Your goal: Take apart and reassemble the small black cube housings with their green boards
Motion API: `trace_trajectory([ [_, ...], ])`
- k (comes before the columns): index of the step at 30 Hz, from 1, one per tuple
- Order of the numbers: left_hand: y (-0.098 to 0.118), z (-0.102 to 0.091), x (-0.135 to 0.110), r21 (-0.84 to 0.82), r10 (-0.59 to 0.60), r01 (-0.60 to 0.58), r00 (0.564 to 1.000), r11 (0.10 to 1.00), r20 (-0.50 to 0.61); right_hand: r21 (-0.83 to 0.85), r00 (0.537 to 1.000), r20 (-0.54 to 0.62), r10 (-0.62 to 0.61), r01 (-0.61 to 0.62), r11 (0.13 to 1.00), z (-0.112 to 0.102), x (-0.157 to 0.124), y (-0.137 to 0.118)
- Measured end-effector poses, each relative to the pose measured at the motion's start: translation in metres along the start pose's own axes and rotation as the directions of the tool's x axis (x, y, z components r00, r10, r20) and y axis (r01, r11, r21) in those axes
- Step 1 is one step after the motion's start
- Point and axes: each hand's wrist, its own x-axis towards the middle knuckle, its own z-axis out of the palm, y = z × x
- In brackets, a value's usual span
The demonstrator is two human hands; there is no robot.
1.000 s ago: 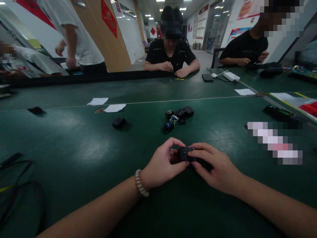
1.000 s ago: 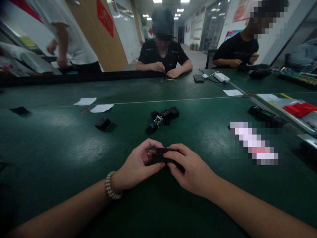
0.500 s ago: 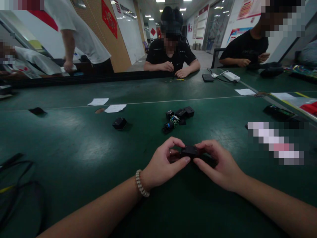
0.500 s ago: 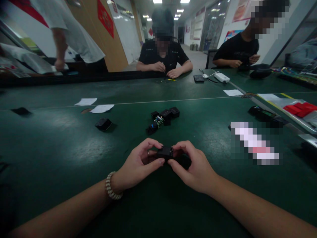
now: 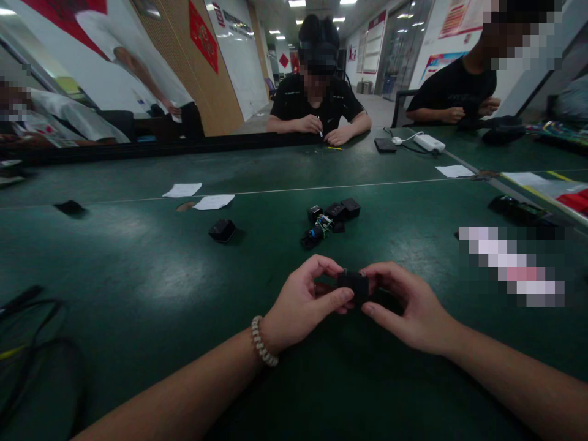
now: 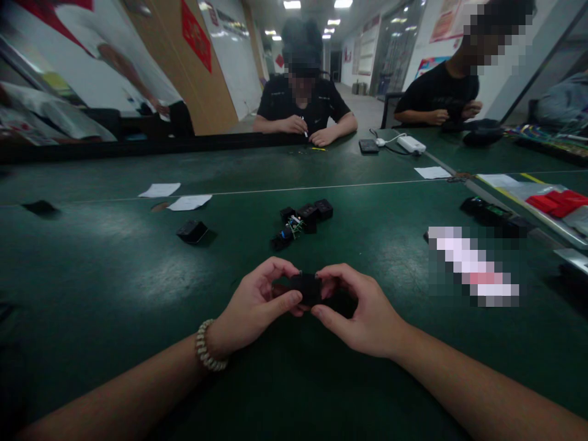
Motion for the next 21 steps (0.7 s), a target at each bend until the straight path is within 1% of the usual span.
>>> trace_trajectory([
  [6, -0.0001, -0.0031, -0.0021, 0.012, 0.029, -0.029, 0.999, 0.999, 0.035, 0.128, 0.998, 0.027, 0.064, -0.067, 0.99, -0.0005, 0.0, 0.003],
  [11, 0.0009, -0.0027, -0.0035, 0.008, 0.03, -0.03, 0.998, 1.0, 0.062, 0.167, 0.996, 0.038, 0.084, -0.089, 0.982, -0.0014, -0.0004, 0.0046],
  [16, 0.002, -0.0027, -0.0037, 0.037, 0.073, -0.076, 0.995, 0.996, 0.062, 0.158, 0.995, 0.039, 0.094, -0.099, 0.982, -0.0019, -0.0006, 0.0047],
  [21, 0.0003, -0.0039, -0.0025, 0.126, 0.099, -0.103, 0.994, 0.987, 0.037, 0.085, 0.998, -0.004, 0.065, -0.064, 0.994, -0.0002, -0.0005, 0.0053],
])
